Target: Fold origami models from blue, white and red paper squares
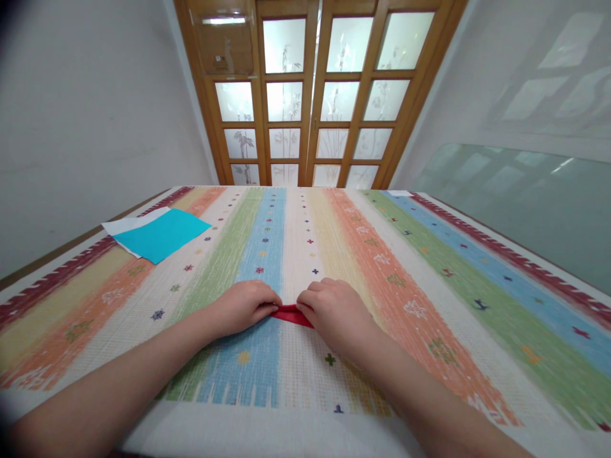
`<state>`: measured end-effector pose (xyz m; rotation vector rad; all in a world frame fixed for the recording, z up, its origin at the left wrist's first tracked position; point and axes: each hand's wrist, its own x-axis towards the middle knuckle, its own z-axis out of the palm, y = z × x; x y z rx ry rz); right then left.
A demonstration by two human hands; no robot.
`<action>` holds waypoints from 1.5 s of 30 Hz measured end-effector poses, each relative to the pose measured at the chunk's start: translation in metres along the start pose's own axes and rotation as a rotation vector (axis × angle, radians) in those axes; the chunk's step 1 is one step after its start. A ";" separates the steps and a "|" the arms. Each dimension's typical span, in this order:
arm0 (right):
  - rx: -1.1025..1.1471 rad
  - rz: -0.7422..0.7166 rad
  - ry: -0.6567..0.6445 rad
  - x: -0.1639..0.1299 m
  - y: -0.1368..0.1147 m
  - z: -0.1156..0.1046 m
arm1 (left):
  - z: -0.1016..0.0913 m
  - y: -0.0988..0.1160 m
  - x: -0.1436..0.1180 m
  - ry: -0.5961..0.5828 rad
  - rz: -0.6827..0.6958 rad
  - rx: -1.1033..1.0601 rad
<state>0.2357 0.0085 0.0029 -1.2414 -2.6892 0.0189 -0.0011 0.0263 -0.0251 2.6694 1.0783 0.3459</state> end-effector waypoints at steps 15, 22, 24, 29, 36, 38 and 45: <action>-0.236 0.182 -0.065 0.003 -0.001 0.003 | 0.003 0.000 0.002 0.003 -0.009 0.026; -0.165 0.231 -0.074 0.003 0.017 0.011 | 0.007 -0.003 0.001 0.030 -0.010 -0.017; -0.093 0.217 -0.069 0.003 0.021 0.010 | 0.007 -0.003 0.001 0.012 0.019 0.015; 0.133 0.061 -0.008 0.002 0.019 0.011 | 0.006 0.004 0.002 -0.022 0.029 0.123; 0.259 -0.083 -0.018 0.005 0.007 0.018 | 0.006 0.014 0.001 -0.040 0.063 0.218; 0.267 -0.081 -0.037 0.006 0.008 0.018 | 0.004 0.010 0.001 -0.035 0.076 0.198; 0.296 -0.047 -0.070 0.004 0.014 0.014 | -0.008 -0.008 -0.001 -0.049 -0.037 -0.113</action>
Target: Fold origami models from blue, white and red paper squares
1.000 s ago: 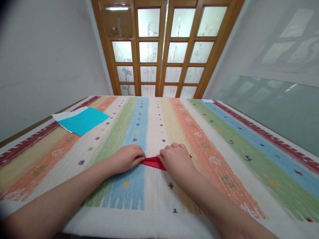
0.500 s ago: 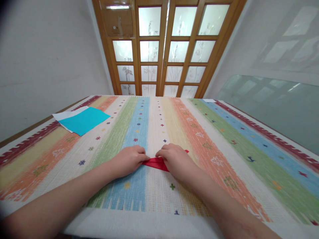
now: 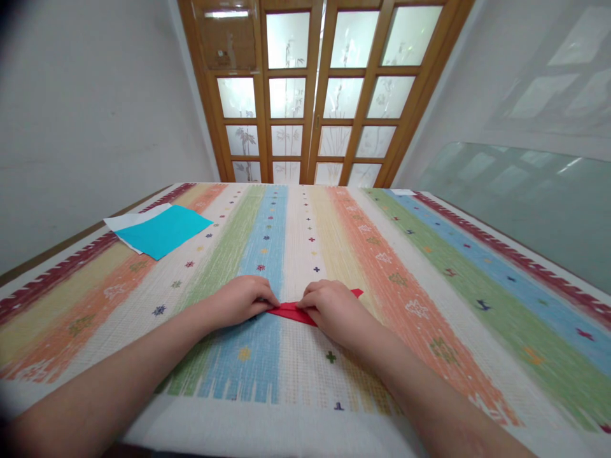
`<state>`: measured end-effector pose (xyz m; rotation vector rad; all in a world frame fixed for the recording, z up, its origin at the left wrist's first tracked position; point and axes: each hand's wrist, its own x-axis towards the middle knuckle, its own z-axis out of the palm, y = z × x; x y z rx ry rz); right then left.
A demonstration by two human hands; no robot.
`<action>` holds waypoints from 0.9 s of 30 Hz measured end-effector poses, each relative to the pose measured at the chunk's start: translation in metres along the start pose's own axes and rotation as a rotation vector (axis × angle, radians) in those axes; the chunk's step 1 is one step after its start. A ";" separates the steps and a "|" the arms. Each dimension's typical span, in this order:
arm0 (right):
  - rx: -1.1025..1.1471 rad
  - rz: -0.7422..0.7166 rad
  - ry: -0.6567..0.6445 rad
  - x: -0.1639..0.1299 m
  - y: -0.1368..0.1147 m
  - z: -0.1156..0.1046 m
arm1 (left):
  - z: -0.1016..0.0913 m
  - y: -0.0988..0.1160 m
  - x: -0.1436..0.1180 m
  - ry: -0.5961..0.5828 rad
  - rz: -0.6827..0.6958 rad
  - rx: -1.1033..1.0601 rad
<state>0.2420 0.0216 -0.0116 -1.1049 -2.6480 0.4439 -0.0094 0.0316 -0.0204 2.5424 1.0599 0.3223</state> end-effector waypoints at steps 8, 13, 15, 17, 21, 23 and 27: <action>-0.052 0.034 -0.067 -0.001 0.008 -0.011 | -0.008 -0.005 0.000 -0.074 -0.157 -0.210; -0.003 0.042 -0.098 -0.003 0.014 -0.014 | -0.011 -0.012 -0.003 -0.050 -0.285 -0.159; 0.000 0.031 -0.102 -0.004 0.014 -0.015 | -0.011 -0.016 -0.004 -0.055 -0.289 -0.157; -0.004 0.018 -0.104 -0.005 0.013 -0.017 | -0.012 -0.019 -0.005 -0.068 -0.289 -0.161; -0.049 0.001 -0.101 -0.006 0.015 -0.021 | -0.013 -0.021 -0.006 -0.081 -0.297 -0.162; -0.068 0.002 -0.110 -0.008 0.018 -0.024 | -0.014 -0.018 -0.007 -0.087 -0.299 -0.153; -0.060 0.012 -0.122 -0.009 0.024 -0.028 | -0.017 -0.003 -0.007 -0.051 -0.204 -0.090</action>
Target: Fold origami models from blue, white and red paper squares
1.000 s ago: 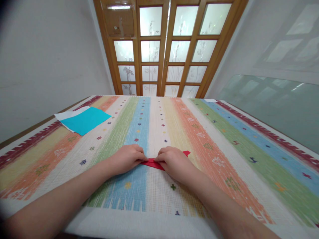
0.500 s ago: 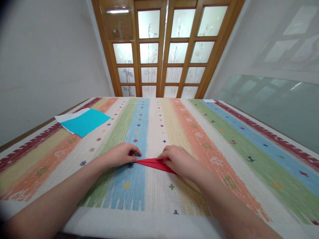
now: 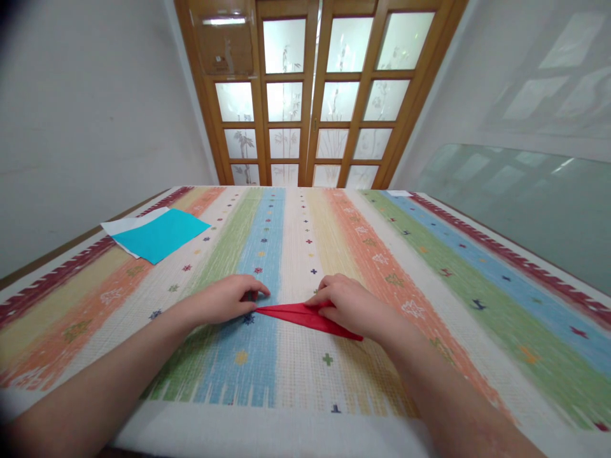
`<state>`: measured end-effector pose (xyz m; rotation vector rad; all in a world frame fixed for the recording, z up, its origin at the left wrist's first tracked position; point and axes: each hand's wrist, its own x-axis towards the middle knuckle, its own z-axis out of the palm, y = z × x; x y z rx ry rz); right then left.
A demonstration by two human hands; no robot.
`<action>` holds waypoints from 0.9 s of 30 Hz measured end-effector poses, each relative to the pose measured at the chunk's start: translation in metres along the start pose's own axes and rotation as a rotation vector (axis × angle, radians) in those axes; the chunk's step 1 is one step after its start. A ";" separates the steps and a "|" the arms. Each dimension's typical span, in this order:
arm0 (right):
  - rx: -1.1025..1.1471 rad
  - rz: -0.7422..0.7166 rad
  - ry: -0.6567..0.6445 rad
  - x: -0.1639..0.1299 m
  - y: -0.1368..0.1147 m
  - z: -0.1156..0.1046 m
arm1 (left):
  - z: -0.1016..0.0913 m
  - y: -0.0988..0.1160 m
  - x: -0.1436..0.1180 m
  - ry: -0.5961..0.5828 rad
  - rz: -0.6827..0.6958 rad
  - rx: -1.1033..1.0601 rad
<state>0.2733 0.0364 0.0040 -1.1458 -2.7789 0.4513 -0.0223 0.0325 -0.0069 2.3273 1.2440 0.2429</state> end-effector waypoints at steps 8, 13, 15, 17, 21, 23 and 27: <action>-0.006 -0.010 0.004 0.000 0.001 0.000 | 0.020 0.031 -0.002 0.049 0.369 0.026; 0.026 -0.004 -0.014 0.000 0.007 0.002 | 0.027 0.026 0.003 0.044 0.393 0.008; 0.045 0.002 -0.021 -0.001 0.008 0.001 | 0.027 0.023 0.005 0.056 0.379 0.004; 0.061 0.007 -0.028 -0.001 0.008 0.000 | 0.027 0.020 0.007 0.082 0.349 0.010; 0.075 0.010 -0.051 0.000 0.008 -0.003 | 0.031 0.009 0.012 0.143 0.276 0.047; 0.075 0.013 -0.060 0.000 0.009 -0.003 | 0.034 0.003 0.015 0.155 0.248 0.082; 0.070 0.021 -0.068 0.002 0.009 -0.004 | 0.037 -0.003 0.018 0.146 0.230 0.128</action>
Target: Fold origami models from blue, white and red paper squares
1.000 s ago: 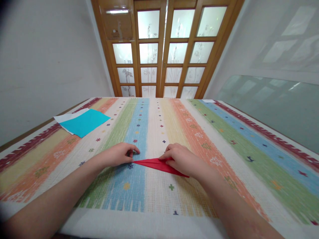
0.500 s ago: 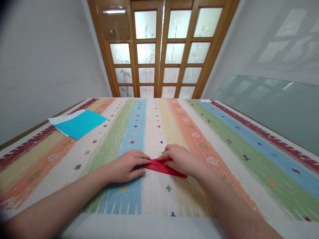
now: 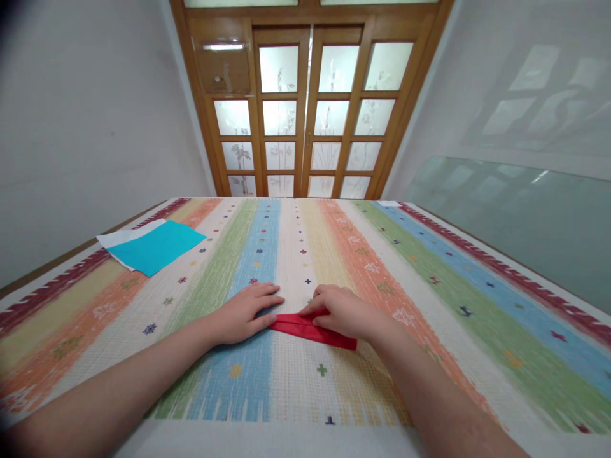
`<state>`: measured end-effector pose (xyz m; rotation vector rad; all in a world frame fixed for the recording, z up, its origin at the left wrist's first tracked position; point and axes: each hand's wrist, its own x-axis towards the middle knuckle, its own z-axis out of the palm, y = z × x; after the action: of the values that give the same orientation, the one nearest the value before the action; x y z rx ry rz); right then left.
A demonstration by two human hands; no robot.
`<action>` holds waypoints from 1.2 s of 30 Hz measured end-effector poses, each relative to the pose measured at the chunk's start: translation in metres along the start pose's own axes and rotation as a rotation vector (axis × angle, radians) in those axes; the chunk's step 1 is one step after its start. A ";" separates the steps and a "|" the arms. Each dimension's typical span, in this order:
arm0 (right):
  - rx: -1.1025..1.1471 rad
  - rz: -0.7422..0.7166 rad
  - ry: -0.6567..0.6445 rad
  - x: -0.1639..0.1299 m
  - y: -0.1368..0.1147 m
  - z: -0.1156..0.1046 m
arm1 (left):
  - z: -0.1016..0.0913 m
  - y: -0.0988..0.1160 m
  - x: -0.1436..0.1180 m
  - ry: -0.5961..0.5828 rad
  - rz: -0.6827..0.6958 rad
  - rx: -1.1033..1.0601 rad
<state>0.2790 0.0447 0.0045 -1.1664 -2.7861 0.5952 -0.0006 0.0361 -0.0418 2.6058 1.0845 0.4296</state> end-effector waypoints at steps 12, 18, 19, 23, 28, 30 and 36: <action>0.054 0.025 -0.029 0.003 0.000 -0.006 | -0.004 -0.003 0.006 -0.032 0.002 -0.012; 0.046 0.029 -0.031 0.004 0.002 -0.005 | -0.002 -0.008 0.008 -0.030 0.004 -0.010; 0.045 0.026 -0.026 0.005 0.003 -0.004 | -0.001 -0.008 0.008 -0.026 0.004 -0.011; 0.078 -0.002 -0.067 0.009 0.004 -0.004 | 0.001 -0.010 0.008 0.003 0.008 0.009; 0.101 -0.013 -0.074 0.008 0.006 -0.004 | -0.001 -0.013 0.006 -0.009 0.031 0.052; 0.071 -0.030 -0.036 0.003 0.008 -0.001 | -0.003 -0.016 0.004 -0.036 0.037 0.070; -0.048 -0.089 0.164 -0.021 0.013 0.027 | -0.019 -0.049 -0.020 -0.093 -0.035 0.171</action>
<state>0.2970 0.0294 -0.0236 -1.0413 -2.7094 0.4075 -0.0524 0.0577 -0.0457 2.7185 1.1805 0.2129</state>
